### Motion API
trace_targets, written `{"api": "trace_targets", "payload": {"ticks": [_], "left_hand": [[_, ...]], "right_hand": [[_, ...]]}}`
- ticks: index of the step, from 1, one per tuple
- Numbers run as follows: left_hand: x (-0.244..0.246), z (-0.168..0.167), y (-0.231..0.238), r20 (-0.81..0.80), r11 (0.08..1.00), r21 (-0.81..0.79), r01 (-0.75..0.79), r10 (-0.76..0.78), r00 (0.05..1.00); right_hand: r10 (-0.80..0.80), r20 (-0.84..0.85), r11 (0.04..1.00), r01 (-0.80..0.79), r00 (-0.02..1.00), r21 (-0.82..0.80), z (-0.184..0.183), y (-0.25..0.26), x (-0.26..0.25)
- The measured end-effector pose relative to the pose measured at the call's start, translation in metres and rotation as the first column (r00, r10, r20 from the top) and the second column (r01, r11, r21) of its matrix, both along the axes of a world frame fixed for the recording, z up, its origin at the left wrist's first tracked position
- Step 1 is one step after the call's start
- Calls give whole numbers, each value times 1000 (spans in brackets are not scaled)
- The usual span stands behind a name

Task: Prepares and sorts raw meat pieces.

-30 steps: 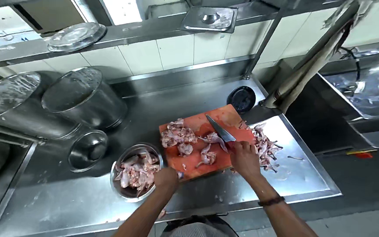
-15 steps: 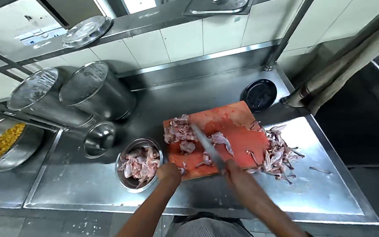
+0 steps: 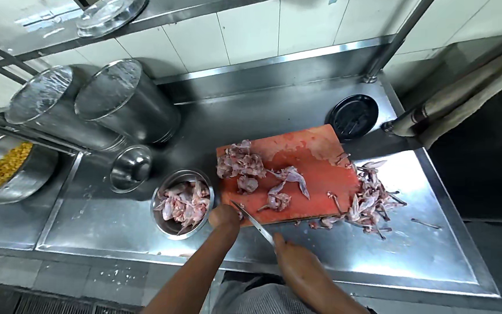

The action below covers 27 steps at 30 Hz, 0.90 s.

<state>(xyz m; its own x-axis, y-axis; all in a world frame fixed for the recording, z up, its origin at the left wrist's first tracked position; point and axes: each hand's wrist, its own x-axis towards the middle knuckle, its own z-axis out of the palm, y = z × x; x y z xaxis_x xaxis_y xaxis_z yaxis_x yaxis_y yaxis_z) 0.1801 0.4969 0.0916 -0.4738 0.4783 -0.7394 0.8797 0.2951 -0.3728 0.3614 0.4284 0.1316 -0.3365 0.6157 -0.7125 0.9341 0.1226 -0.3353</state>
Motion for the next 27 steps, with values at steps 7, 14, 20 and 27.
{"api": "trace_targets", "payload": {"ticks": [7,14,20,27], "left_hand": [[3,-8,-2,-3,1000,24,-17,17,1000],[1,-5,2,23,992,59,-114,112,993],[-33,-2,-28,196,949,231,-216,172,965],[-65,-6,-69,421,769,539,-344,108,901]], "right_hand": [[-3,-125,999,9,992,44,-35,28,-48],[-57,-62,994,52,996,-92,-62,-14,0],[-9,-12,998,8,1000,-68,-58,-21,25],[30,-3,999,-30,1000,34,-53,-31,41]]}}
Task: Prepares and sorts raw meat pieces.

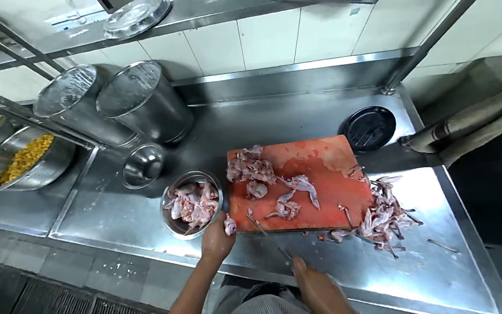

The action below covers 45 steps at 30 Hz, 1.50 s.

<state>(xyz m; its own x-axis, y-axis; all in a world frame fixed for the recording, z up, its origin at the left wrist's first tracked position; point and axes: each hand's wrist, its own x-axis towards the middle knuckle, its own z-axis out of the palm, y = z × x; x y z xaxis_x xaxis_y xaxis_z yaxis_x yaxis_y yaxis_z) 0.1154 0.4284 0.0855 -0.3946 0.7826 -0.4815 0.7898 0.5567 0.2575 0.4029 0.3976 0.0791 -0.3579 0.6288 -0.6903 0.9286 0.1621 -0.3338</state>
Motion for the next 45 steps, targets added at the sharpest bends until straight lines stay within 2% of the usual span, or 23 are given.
{"api": "trace_targets", "payload": {"ticks": [2,4,6,8,11,15,20,35,45], "left_hand": [[2,1,-4,44,991,131,-2,-4,999],[4,6,-3,57,988,157,12,-21,998],[9,16,4,-11,997,44,57,-56,998],[17,21,16,-96,984,-151,92,-108,990],[29,11,31,-182,934,-332,128,-197,963],[47,13,55,-206,875,-449,180,-298,932],[67,15,70,-245,815,-547,191,-375,894],[77,8,75,-274,801,-566,194,-405,872],[74,8,74,-257,828,-536,164,-345,903]], "right_hand": [[-36,-53,998,39,998,55,7,3,1],[-80,-118,988,94,990,121,15,6,-1],[-89,-133,984,108,987,144,22,11,-8],[-79,-122,983,98,989,158,23,15,-16],[-90,-81,992,96,993,80,27,19,-32],[-122,-36,992,123,992,18,27,19,-46],[-137,-28,991,137,990,-13,30,20,-38],[-131,-64,985,123,989,-119,29,27,-18],[-163,-118,986,159,980,-46,4,43,-72]]}}
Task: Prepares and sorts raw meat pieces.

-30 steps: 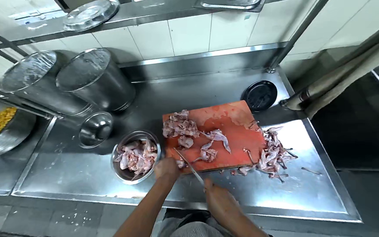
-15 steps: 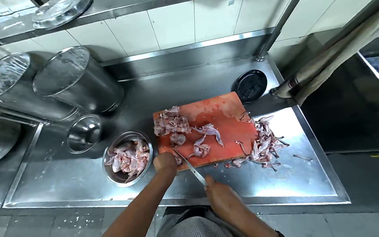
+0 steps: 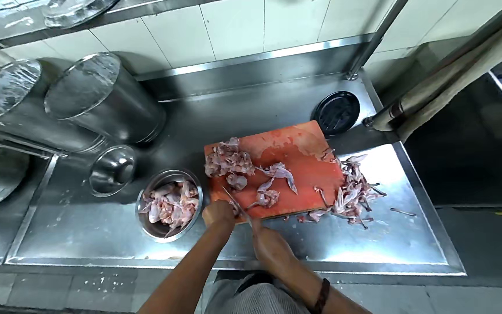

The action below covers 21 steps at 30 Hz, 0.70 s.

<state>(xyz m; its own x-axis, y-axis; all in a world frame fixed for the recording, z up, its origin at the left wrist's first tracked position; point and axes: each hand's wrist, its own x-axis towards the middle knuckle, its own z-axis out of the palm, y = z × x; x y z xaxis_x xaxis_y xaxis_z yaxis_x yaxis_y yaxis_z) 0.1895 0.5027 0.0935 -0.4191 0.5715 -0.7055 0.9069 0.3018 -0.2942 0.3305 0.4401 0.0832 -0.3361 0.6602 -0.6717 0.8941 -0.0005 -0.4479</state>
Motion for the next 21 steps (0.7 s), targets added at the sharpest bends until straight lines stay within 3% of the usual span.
{"api": "trace_targets", "payload": {"ticks": [5,11,17,21], "left_hand": [[8,0,0,-12,1000,-8,-22,22,1000],[3,3,-1,4,999,-22,35,-35,999],[-11,4,-2,26,1000,-12,-6,6,1000],[-35,6,-20,186,989,106,-98,77,979]], "right_hand": [[35,73,997,-29,997,-72,28,-14,26],[8,7,997,-8,1000,81,-5,10,-13],[-44,2,998,44,999,-42,10,-32,64],[-265,96,934,230,959,274,16,-16,85]]}}
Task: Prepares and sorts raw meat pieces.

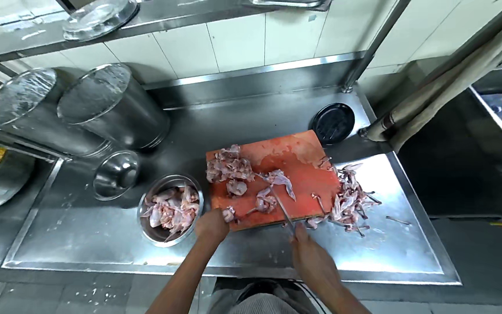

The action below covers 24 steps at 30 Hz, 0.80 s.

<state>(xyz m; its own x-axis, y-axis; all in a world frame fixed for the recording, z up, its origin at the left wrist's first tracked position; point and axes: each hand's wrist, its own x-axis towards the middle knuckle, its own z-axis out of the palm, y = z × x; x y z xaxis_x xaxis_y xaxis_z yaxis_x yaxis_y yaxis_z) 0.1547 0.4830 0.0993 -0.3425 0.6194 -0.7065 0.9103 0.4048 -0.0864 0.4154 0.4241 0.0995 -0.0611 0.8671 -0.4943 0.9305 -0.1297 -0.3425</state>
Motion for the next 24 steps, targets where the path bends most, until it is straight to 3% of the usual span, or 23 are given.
{"api": "trace_targets", "payload": {"ticks": [3,7,9,11,12,14,16,17,24], "left_hand": [[-10,-5,-20,224,981,163,-108,70,972],[-7,-16,-44,543,893,331,-305,84,835],[1,-10,-50,687,849,332,-411,81,722],[9,-1,-57,845,798,265,-541,78,529],[12,1,-60,902,773,225,-594,66,427],[15,7,-66,957,758,154,-634,47,288],[15,10,-72,964,726,131,-675,65,257],[12,11,-74,962,715,135,-686,73,265],[-7,10,-78,938,776,102,-622,134,321]], "right_hand": [[-71,141,972,37,987,232,-10,50,4],[-51,142,958,8,988,286,-10,96,5],[50,-32,941,-36,998,338,7,92,-3],[197,-343,948,-90,918,305,17,75,-25],[230,-519,963,-115,823,244,17,64,-41],[119,-801,990,-129,586,53,9,43,-71],[-62,-913,990,-89,403,-107,3,28,-90],[-106,-927,987,-79,359,-143,3,25,-94],[-263,-884,926,-155,385,-343,22,7,-107]]}}
